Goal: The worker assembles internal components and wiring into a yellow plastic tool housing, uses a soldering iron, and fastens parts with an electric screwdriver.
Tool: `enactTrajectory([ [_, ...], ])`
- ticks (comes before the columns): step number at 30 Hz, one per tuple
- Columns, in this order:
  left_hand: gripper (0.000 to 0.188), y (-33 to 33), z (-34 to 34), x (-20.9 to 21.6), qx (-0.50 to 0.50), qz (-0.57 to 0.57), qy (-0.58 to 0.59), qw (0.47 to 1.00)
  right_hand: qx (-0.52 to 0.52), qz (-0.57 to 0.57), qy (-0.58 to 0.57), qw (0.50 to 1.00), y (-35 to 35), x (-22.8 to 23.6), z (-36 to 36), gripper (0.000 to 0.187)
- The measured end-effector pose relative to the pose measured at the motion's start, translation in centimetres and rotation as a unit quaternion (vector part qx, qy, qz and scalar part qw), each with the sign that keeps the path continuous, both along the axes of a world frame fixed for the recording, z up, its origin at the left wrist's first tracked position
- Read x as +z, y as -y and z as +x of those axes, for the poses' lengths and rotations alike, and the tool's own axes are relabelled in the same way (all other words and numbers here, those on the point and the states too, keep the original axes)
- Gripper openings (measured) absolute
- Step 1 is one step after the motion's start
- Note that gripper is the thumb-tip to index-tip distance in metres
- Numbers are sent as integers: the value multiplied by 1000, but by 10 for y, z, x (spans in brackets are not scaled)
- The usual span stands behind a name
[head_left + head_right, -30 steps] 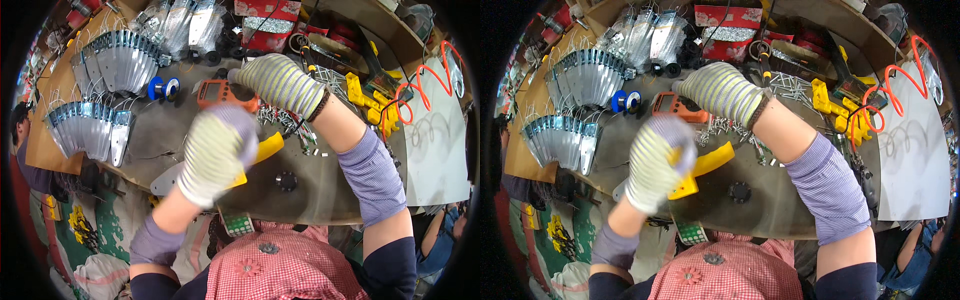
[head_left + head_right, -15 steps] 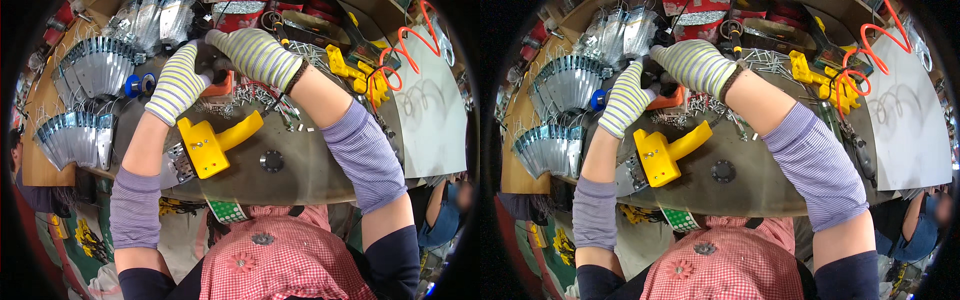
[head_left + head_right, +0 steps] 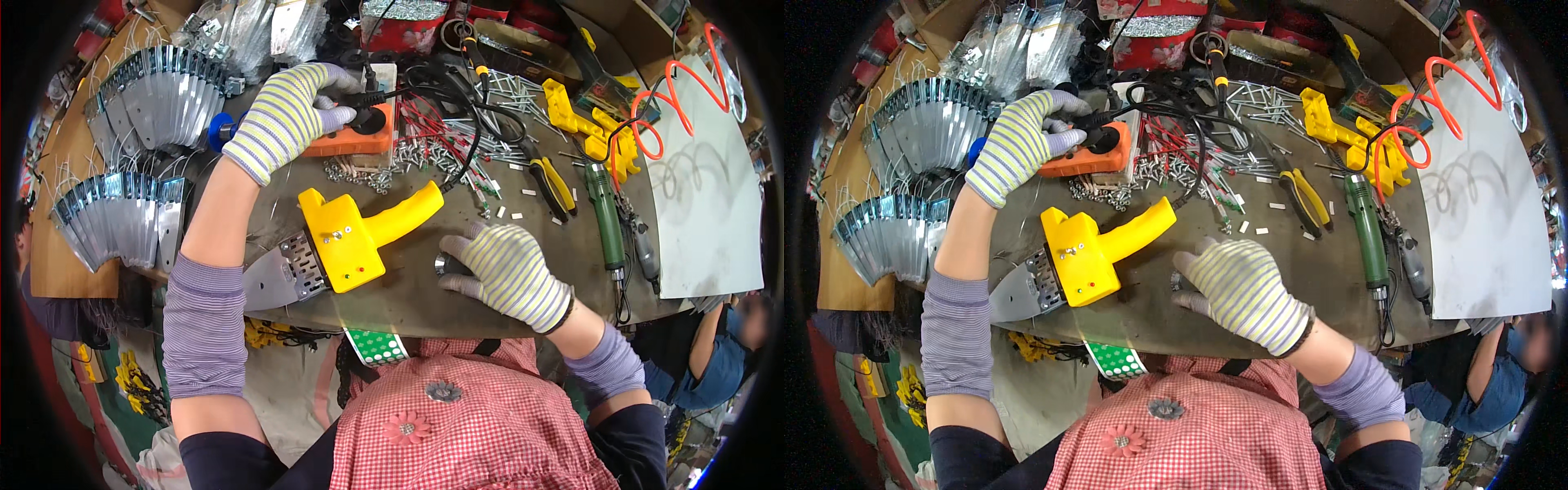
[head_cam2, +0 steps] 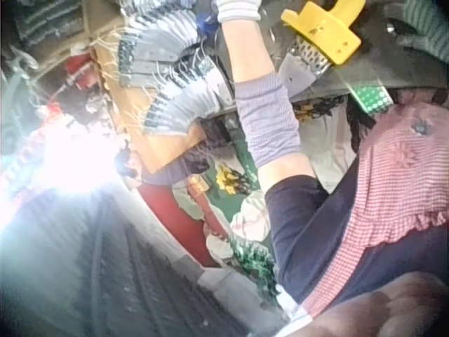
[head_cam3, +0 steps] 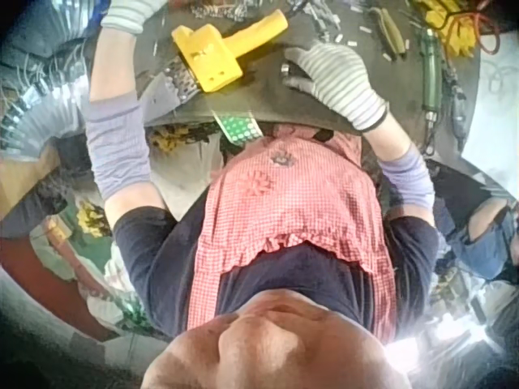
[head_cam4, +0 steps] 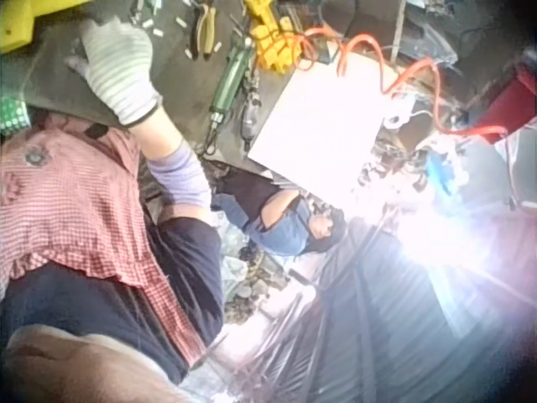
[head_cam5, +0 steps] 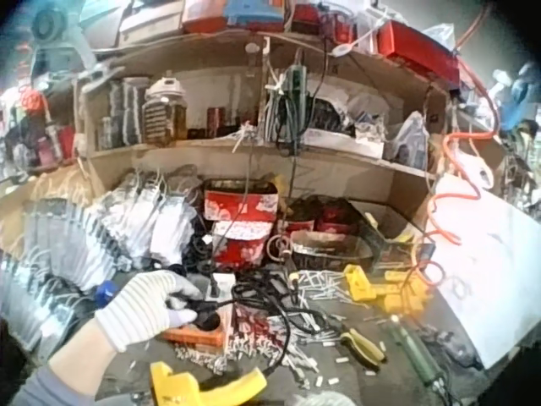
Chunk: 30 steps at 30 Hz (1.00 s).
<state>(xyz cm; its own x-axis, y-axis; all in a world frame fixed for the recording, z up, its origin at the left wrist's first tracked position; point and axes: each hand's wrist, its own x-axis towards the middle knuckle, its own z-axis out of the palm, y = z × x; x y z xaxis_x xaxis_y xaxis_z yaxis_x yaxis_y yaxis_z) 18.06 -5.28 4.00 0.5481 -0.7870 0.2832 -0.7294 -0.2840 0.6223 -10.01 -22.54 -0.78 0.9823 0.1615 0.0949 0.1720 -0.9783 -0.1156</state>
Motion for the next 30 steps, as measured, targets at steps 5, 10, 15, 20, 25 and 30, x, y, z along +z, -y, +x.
enactTrajectory([
  [5, 35, -4, -2, 1, -1, -13, -32, 999, -74, 122, -51, 988, -2, 0, -3, 36],
  [10, 33, 14, 7, 12, -23, 65, 45, 997, -215, 640, -83, 733, -10, 8, -9, 48],
  [15, 31, 19, 5, 17, -23, 107, 36, 993, -167, 832, -120, 515, -10, 12, -8, 52],
  [20, 32, 17, 13, 10, -22, 85, -14, 996, -118, 862, -131, 476, -20, 8, -3, 55],
  [25, 33, 17, 15, 11, -48, 75, 63, 994, -104, 861, -141, 478, -29, 13, 4, 62],
  [30, 30, 15, 9, 19, -62, 76, -13, 995, -143, 848, -131, 493, -45, 24, 20, 57],
])
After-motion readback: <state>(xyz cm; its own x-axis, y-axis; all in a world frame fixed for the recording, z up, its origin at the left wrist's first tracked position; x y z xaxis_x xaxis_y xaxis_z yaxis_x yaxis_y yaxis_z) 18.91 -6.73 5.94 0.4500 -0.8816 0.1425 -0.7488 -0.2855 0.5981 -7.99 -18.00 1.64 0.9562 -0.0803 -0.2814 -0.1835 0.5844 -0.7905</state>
